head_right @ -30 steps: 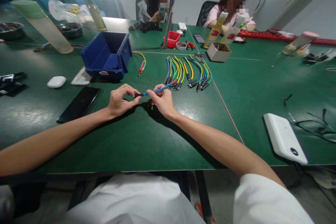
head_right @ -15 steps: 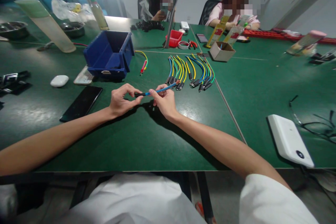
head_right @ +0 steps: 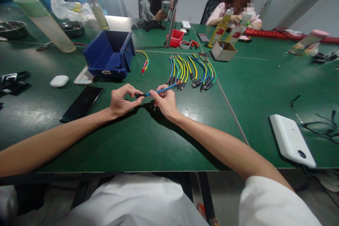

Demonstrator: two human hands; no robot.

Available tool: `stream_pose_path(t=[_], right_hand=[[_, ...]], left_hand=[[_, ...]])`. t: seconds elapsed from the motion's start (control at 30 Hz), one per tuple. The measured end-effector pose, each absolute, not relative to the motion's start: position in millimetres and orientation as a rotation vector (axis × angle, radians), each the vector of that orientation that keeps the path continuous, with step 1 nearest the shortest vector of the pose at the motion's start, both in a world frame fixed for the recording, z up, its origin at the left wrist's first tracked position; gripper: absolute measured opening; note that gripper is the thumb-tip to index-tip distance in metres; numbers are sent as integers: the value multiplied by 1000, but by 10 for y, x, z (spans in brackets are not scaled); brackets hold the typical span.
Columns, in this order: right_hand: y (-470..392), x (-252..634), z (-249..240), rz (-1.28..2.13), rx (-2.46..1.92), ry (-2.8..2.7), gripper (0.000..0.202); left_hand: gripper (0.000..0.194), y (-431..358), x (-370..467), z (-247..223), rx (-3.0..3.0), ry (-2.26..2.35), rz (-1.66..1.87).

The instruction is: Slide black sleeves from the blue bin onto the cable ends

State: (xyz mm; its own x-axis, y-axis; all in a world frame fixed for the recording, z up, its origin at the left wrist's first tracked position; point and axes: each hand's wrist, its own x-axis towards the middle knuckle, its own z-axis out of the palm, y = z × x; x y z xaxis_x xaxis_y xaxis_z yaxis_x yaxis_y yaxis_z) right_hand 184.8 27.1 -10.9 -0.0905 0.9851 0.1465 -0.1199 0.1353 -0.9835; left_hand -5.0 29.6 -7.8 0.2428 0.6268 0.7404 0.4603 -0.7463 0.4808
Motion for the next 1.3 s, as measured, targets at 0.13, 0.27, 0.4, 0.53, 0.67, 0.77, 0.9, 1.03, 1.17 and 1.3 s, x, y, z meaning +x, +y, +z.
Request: stream_pose_path(t=[0.13, 0.27, 0.4, 0.53, 0.67, 0.77, 0.9, 1.03, 1.17, 1.3], right_hand=[[274, 1850, -113, 1234, -958, -1268, 38], [275, 1847, -111, 1233, -961, -1265, 39], [275, 1840, -112, 1240, -971, -1278, 41], [278, 1839, -121, 1237, -968, -1285, 41], [280, 1843, -125, 1235, -958, -1285, 39], [281, 1846, -126, 1234, -959, -1285, 39], [286, 1848, -132, 1228, -977, -1293, 40], [291, 1849, -143, 1226, -967, -1295, 38], [296, 1848, -154, 1239, -938, -1288, 36], [301, 1845, -162, 1236, -948, -1294, 35]], left_hand=[[27, 300, -54, -84, 2345, 1016, 1523], [26, 302, -57, -82, 2355, 1011, 1527], [26, 293, -55, -77, 2367, 1014, 1496], [27, 289, -51, -81, 2369, 1013, 1499], [28, 293, -47, -84, 2365, 996, 1523], [28, 299, -49, -86, 2360, 982, 1531], [28, 308, -53, -93, 2330, 1003, 1504], [29, 307, -51, -92, 2308, 1025, 1481], [29, 302, -51, -87, 2322, 1002, 1489], [28, 307, -56, -94, 2367, 966, 1494]])
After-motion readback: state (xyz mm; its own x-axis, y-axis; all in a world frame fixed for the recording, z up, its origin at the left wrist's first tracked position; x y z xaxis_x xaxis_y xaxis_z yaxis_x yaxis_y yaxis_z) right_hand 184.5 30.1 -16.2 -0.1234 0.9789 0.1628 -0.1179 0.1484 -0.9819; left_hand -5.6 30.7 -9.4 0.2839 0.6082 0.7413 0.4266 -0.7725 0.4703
